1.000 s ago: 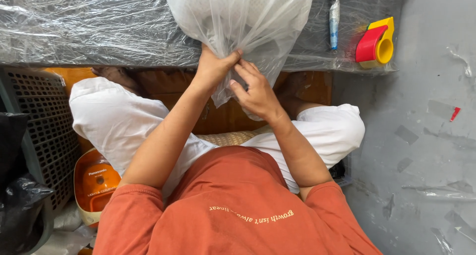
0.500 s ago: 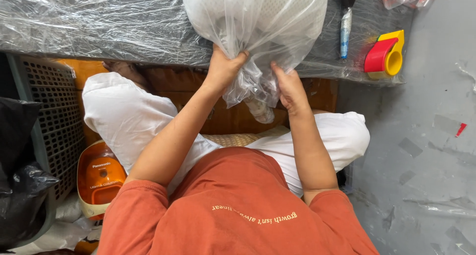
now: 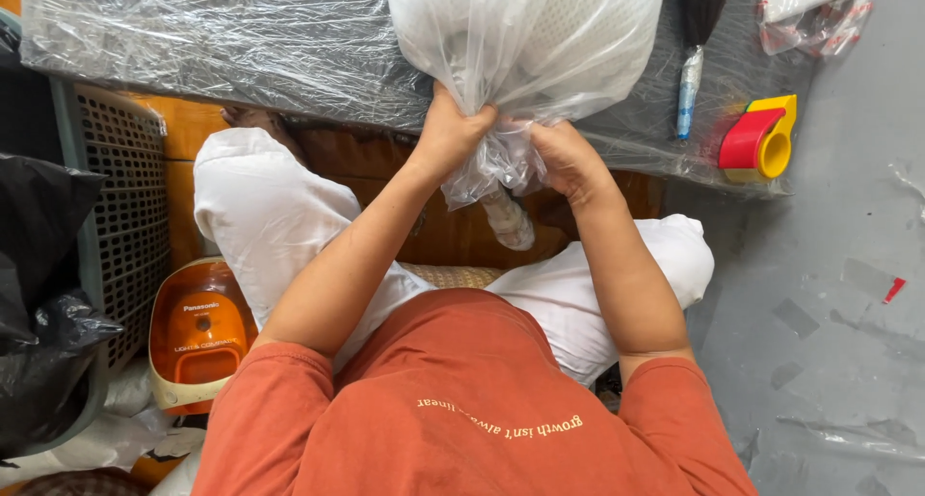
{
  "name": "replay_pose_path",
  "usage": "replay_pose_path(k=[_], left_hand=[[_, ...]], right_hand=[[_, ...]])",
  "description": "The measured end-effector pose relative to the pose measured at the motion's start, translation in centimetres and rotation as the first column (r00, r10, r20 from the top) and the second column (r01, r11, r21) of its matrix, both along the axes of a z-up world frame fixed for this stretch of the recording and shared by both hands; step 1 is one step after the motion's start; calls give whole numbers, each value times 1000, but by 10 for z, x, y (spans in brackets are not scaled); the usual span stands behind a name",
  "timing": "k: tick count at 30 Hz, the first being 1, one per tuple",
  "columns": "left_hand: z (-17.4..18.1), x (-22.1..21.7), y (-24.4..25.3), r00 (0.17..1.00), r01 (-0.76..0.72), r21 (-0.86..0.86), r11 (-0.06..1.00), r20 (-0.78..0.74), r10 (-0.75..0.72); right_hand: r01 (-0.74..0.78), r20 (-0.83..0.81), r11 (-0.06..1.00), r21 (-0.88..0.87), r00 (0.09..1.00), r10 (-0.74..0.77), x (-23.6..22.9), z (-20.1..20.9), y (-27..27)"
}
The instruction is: The person sits on the floor and uses a brush to clean the surface of a pillow wrapped in a clear plastic bag. They brush the pillow repeatedly, then fold the plastic bag and tie it closed.
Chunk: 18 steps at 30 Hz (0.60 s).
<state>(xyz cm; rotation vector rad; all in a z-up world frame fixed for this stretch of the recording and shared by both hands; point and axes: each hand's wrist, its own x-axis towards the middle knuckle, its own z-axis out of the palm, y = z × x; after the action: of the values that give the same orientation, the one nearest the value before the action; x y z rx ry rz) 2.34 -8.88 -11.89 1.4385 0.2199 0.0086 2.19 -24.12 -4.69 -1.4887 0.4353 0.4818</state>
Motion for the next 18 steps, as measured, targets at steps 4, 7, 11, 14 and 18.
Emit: replay_pose_path(k=[4,7,11,14,18], left_hand=[[-2,-1,-1,1000,-7,-16,1000,22,7],[-8,0,-7,999,-26,-17,1000,22,27],[-11,4,-11,997,-77,1,997,-5,77],[-10,2,-3,996,-92,44,995,-10,93],[1,-1,0,997,-79,90,993,-6,80]], right_hand=[[-23,-7,994,105,1000,23,-7,11,8],[-9,67,999,54,998,6,-10,19,19],[18,210,995,-94,978,2,-17,-20,21],[161,156,980,-116,977,-143,-21,-16,31],[269,-60,930,249,963,-263,-6,22,49]])
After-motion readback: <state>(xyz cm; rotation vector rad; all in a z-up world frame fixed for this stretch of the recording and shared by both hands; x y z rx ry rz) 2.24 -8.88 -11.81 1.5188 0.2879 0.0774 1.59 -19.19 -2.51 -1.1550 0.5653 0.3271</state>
